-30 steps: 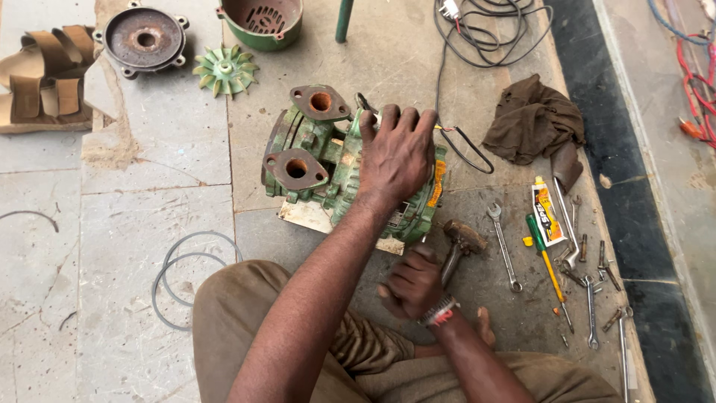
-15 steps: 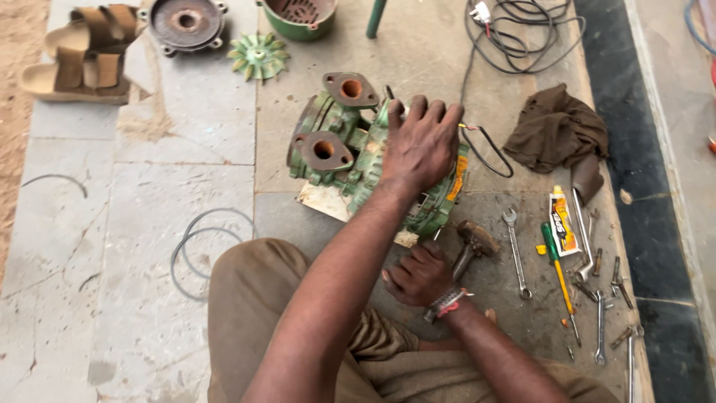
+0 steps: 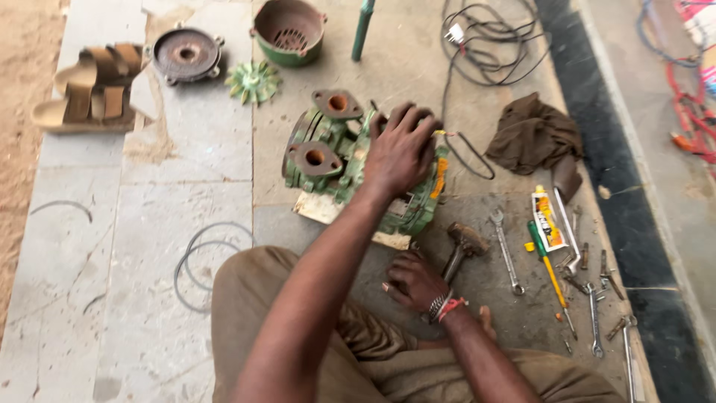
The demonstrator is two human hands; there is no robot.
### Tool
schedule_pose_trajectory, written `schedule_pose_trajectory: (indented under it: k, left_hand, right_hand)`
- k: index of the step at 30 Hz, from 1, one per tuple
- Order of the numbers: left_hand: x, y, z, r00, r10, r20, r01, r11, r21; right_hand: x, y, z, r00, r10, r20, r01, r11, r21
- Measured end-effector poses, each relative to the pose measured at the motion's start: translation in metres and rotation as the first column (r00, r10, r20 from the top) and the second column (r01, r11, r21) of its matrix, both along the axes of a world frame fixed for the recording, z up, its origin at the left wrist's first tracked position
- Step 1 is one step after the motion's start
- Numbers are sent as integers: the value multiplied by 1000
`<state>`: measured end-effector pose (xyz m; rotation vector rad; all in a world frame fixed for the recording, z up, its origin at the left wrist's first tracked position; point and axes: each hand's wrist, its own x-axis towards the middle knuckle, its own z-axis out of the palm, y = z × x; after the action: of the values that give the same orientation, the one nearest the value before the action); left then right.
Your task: The person is repairing a green electric motor while sitting on the floor. They use a wrench to tighten bolts on the motor casing and a hammer to tap the motor body, with various tools and motor parts scattered around.
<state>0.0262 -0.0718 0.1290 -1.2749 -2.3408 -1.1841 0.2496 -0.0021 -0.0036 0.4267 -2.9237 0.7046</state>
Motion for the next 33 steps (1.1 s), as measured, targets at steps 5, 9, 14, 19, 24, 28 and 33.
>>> schedule_pose_trajectory:
  k: [5, 9, 14, 19, 24, 28, 33]
  left_hand:
    - [30, -48, -25, 979, -74, -190, 20, 963, -269]
    - [60, -77, -53, 978, -99, -183, 71, 985, -155]
    - [59, -76, -74, 976, -51, -212, 23, 991, -132]
    - [48, -74, -88, 955, -21, -296, -4, 997, -83]
    - [42, -74, -98, 946, 5, -324, -14, 1000, -25]
    - [42, -71, -103, 947, 3, -321, -10, 1000, -20]
    - [42, -68, -106, 939, 9, -343, -27, 998, -50]
  right_hand:
    - [24, 35, 11, 695, -716, -58, 718, 690, 90]
    - [19, 57, 8, 104, -898, 427, 943, 225, 244]
    - [-2, 66, -10, -26, -926, 376, 957, 85, 276]
    - [5, 99, -5, -14, -894, 447, 961, 112, 254]
    - [-26, 119, 60, 468, -872, -142, 836, 489, -250]
    - [-90, 129, 180, 776, -590, -222, 614, 787, 57]
    - [-157, 99, 258, 984, -90, -154, 166, 771, 615]
